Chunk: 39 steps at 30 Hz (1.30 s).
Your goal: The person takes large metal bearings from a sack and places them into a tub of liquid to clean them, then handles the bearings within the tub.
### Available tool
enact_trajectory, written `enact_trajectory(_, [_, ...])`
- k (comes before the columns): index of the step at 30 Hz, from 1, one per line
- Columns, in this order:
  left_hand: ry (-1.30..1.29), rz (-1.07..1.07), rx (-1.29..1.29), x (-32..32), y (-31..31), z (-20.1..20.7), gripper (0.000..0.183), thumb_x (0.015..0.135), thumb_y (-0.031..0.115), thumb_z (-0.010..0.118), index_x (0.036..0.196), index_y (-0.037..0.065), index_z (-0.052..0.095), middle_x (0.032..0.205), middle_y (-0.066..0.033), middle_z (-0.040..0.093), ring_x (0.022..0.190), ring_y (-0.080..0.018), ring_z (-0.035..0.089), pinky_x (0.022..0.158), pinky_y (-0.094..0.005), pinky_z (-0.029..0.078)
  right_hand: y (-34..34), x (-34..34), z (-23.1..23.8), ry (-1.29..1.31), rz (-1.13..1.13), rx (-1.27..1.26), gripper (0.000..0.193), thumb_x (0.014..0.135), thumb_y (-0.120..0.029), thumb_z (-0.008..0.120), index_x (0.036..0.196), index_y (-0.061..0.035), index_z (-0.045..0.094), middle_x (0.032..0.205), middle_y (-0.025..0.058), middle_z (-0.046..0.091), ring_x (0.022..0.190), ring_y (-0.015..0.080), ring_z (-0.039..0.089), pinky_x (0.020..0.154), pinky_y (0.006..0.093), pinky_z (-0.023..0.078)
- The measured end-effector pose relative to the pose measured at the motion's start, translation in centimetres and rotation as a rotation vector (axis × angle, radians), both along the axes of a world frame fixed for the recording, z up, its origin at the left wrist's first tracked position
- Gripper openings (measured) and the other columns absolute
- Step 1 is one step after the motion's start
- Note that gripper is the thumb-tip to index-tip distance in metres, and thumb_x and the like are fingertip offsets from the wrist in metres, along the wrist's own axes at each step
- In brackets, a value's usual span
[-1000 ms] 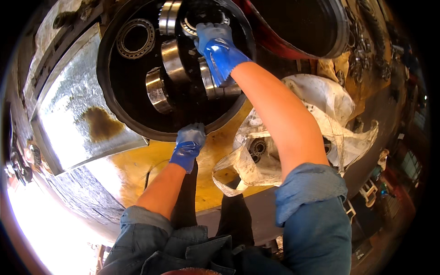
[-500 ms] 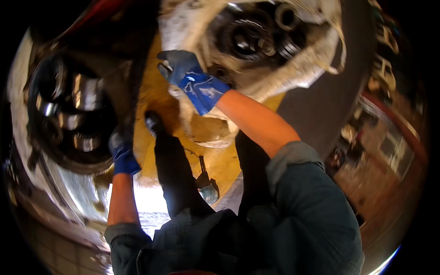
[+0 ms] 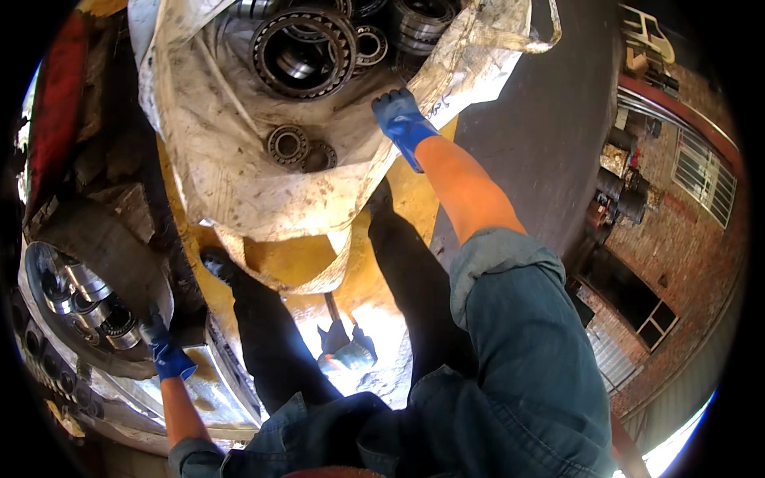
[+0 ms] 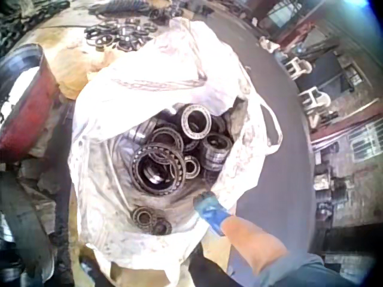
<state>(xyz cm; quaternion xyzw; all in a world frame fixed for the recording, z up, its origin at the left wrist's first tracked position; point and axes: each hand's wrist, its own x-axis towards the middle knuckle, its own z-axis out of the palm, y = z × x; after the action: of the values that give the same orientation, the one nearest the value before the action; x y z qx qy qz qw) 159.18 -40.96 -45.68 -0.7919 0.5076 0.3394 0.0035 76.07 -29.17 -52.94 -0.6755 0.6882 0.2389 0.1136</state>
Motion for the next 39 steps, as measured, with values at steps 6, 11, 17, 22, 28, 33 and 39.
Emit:
enact_trajectory(6, [-0.022,-0.123,-0.152,2.5,0.3,-0.7,0.043,0.095,0.028,0.074,0.117,-0.008,0.069,0.113,-0.0168,0.074,0.095,-0.018,0.065,0.088,-0.0347,0.051,-6.5,-8.1,3.2,0.087,-0.304,-0.429,0.073,0.077,-0.037,0.079,0.136,-0.0042,0.05,0.129,0.0153,0.057,0.129,0.0335,0.049,0.105,0.0492,0.044])
enact_trajectory(11, [-0.234,-0.402,-0.301,3.0,0.1,-1.7,0.042,0.094,0.034,0.074,0.116,-0.001,0.071,0.105,-0.0194,0.076,0.091,-0.0283,0.074,0.078,-0.0384,0.057,-11.0,-15.0,3.7,0.204,-0.151,-0.467,0.069,0.072,-0.046,0.082,0.126,-0.0111,0.057,0.123,0.0109,0.059,0.121,0.0318,0.055,0.094,0.0494,0.051])
enact_trajectory(17, [-0.288,-0.32,-0.216,1.7,0.1,-0.7,0.057,0.092,0.044,0.073,0.118,-0.006,0.069,0.108,-0.0242,0.074,0.099,-0.0325,0.072,0.086,-0.0412,0.055,-14.6,-17.8,2.7,0.032,-0.506,0.172,0.069,0.082,-0.032,0.077,0.142,-0.0105,0.053,0.13,0.0201,0.066,0.118,0.037,0.064,0.102,0.0446,0.049])
enact_trajectory(22, [-0.303,-0.269,-0.162,0.5,-0.1,-0.7,0.058,0.092,0.046,0.073,0.117,-0.006,0.069,0.106,-0.024,0.074,0.098,-0.0335,0.072,0.084,-0.042,0.054,-14.9,-20.0,2.4,-0.135,-0.434,0.182,0.062,0.08,-0.026,0.079,0.136,-0.0101,0.059,0.129,0.0214,0.066,0.118,0.0383,0.063,0.101,0.0427,0.05])
enact_trajectory(28, [-0.274,-0.255,-0.094,0.2,0.6,-0.5,0.057,0.093,0.048,0.071,0.112,-0.006,0.07,0.099,-0.0229,0.075,0.093,-0.0337,0.073,0.081,-0.0432,0.054,-15.6,-13.4,6.8,-0.371,-0.51,0.27,0.061,0.079,-0.021,0.082,0.133,-0.0053,0.058,0.127,0.0202,0.066,0.118,0.0341,0.063,0.1,0.0398,0.048])
enact_trajectory(33, [-0.402,-0.395,0.088,-4.1,2.2,2.0,0.043,0.096,0.038,0.062,0.11,-0.001,0.072,0.099,-0.022,0.074,0.093,-0.0338,0.069,0.084,-0.043,0.054,-11.7,-8.5,10.1,-1.256,-1.027,0.31,0.046,0.09,-0.01,0.072,0.133,0.0,0.059,0.116,0.0127,0.07,0.106,0.0208,0.067,0.092,0.0305,0.053])
enact_trajectory(39, [-0.107,-0.275,0.035,-12.8,-2.0,9.2,0.036,0.091,0.037,0.065,0.116,0.013,0.074,0.108,-0.0182,0.073,0.104,-0.0373,0.068,0.092,-0.0442,0.053,-4.1,-3.5,15.3,-0.713,-0.835,0.518,0.05,0.088,-0.015,0.076,0.132,0.0019,0.058,0.115,0.0144,0.07,0.1,0.0229,0.069,0.087,0.0352,0.057])
